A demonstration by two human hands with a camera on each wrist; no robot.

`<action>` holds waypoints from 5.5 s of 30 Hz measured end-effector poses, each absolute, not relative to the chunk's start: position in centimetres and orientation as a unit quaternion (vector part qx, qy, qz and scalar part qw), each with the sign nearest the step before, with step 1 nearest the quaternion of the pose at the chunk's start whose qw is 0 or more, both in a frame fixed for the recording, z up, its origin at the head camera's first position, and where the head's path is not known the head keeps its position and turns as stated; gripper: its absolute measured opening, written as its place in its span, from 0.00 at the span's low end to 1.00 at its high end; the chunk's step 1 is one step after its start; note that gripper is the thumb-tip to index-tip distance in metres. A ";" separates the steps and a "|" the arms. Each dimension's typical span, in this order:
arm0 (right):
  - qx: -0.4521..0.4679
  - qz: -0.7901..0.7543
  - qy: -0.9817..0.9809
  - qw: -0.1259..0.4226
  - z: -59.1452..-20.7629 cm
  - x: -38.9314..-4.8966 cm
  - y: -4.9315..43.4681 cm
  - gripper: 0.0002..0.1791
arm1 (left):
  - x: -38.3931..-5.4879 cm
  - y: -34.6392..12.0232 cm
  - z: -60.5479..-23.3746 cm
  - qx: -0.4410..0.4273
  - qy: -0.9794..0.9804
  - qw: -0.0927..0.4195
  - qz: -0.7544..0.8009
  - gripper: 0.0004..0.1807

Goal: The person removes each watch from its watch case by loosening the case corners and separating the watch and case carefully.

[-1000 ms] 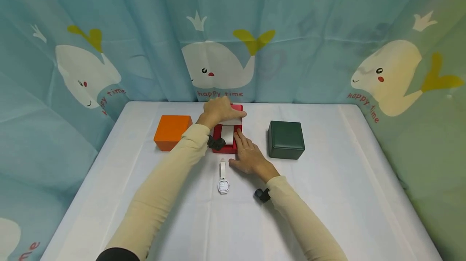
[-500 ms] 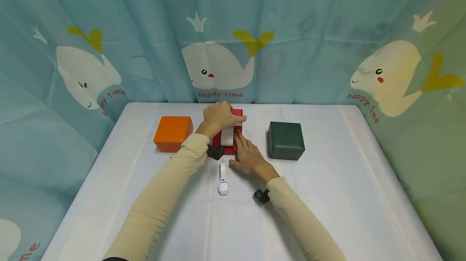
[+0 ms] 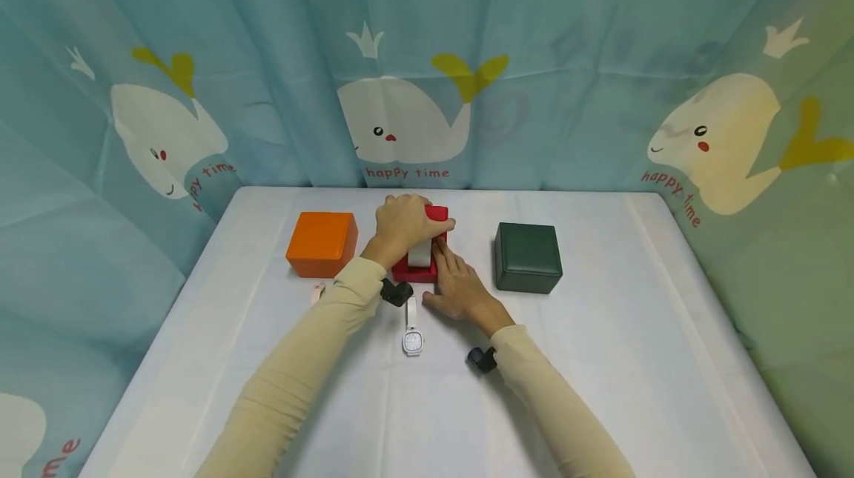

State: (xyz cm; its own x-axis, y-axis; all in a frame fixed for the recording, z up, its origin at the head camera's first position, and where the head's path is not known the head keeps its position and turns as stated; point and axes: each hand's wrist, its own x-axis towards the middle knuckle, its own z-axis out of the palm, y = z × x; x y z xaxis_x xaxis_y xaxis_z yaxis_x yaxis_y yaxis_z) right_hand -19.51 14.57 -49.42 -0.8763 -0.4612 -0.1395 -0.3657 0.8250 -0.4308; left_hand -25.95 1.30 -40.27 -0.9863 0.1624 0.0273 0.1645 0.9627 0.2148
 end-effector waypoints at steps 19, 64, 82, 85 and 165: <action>-0.215 -0.178 0.953 0.117 -49.8 -19.5 14.8 0.55 | -24.6 1.6 -41.6 -0.082 -0.992 0.049 -0.082 0.36; -0.235 -0.326 0.914 0.057 -50.6 -18.7 16.1 0.39 | -21.3 2.2 -45.6 -0.063 -0.990 0.117 -0.052 0.42; -0.277 -0.272 0.918 0.080 -48.9 -14.8 16.9 0.46 | -20.9 1.9 -46.0 -0.057 -0.989 0.124 -0.055 0.42; -0.283 -0.265 0.919 0.075 -48.6 -14.0 17.1 0.44 | -20.8 1.9 -46.3 -0.061 -0.987 0.137 -0.062 0.40; -0.142 -0.369 0.918 -0.020 -45.6 -20.2 31.4 0.45 | -19.2 8.3 -45.0 -0.234 -0.952 0.037 -0.195 0.65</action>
